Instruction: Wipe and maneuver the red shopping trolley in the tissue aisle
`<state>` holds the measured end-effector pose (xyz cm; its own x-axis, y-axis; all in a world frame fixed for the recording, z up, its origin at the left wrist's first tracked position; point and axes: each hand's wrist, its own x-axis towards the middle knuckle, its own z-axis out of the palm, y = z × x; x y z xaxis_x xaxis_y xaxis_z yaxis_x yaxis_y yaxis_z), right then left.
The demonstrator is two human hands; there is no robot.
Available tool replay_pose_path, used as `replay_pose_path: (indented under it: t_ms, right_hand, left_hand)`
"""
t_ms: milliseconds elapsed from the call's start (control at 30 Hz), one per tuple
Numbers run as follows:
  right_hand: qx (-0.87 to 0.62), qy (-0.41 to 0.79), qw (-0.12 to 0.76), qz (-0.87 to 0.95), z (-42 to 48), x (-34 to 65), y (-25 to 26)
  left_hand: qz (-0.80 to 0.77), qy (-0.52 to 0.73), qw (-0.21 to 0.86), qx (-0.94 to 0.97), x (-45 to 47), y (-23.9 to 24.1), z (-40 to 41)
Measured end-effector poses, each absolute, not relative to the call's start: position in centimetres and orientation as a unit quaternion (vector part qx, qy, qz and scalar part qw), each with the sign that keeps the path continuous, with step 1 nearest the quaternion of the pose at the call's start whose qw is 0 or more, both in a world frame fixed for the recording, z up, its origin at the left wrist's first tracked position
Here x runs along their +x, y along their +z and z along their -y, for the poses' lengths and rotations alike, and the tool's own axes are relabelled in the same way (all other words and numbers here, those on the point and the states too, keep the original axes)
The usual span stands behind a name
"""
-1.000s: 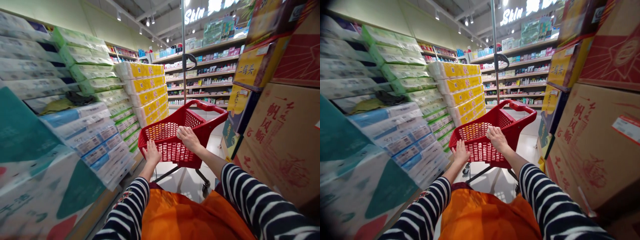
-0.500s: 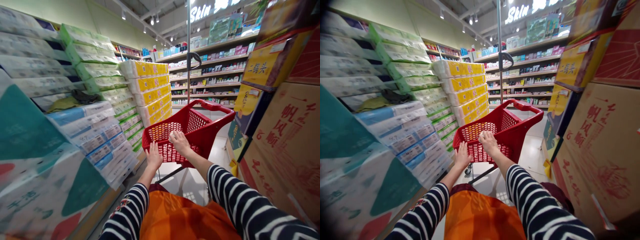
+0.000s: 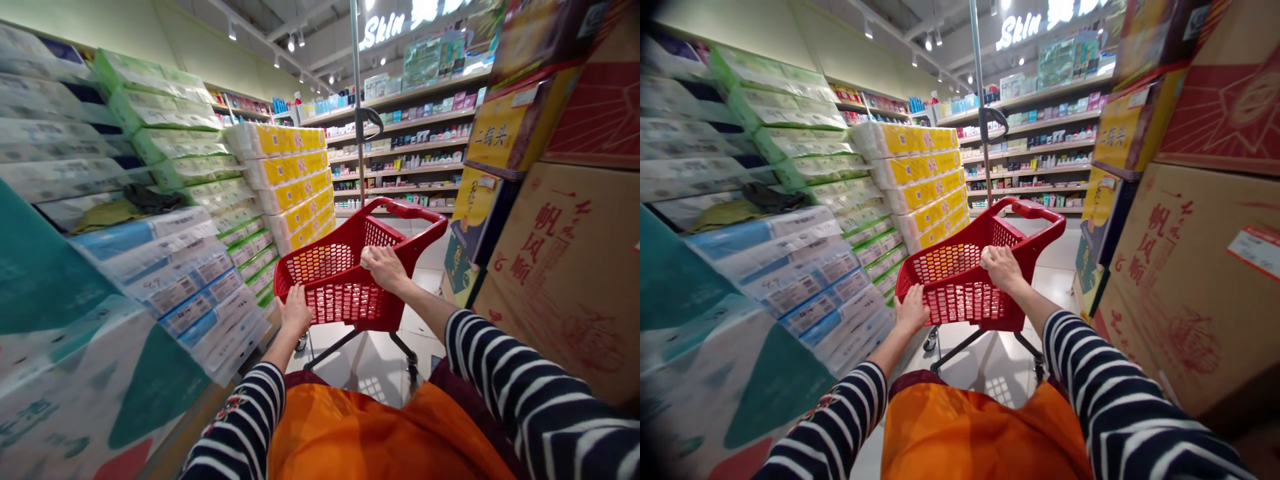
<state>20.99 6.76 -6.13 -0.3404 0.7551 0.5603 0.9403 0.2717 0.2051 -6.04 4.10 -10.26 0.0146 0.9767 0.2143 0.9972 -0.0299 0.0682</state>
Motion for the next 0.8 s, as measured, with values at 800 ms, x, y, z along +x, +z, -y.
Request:
replay_pose_path:
  t_ms: [800]
  right_hand:
    - [-0.569,-0.28,0.188,0.751,-6.6,23.7,-6.0]
  left_hand:
    - [0.613,-0.099,0.029,-0.784,2.9,-8.8,-4.4]
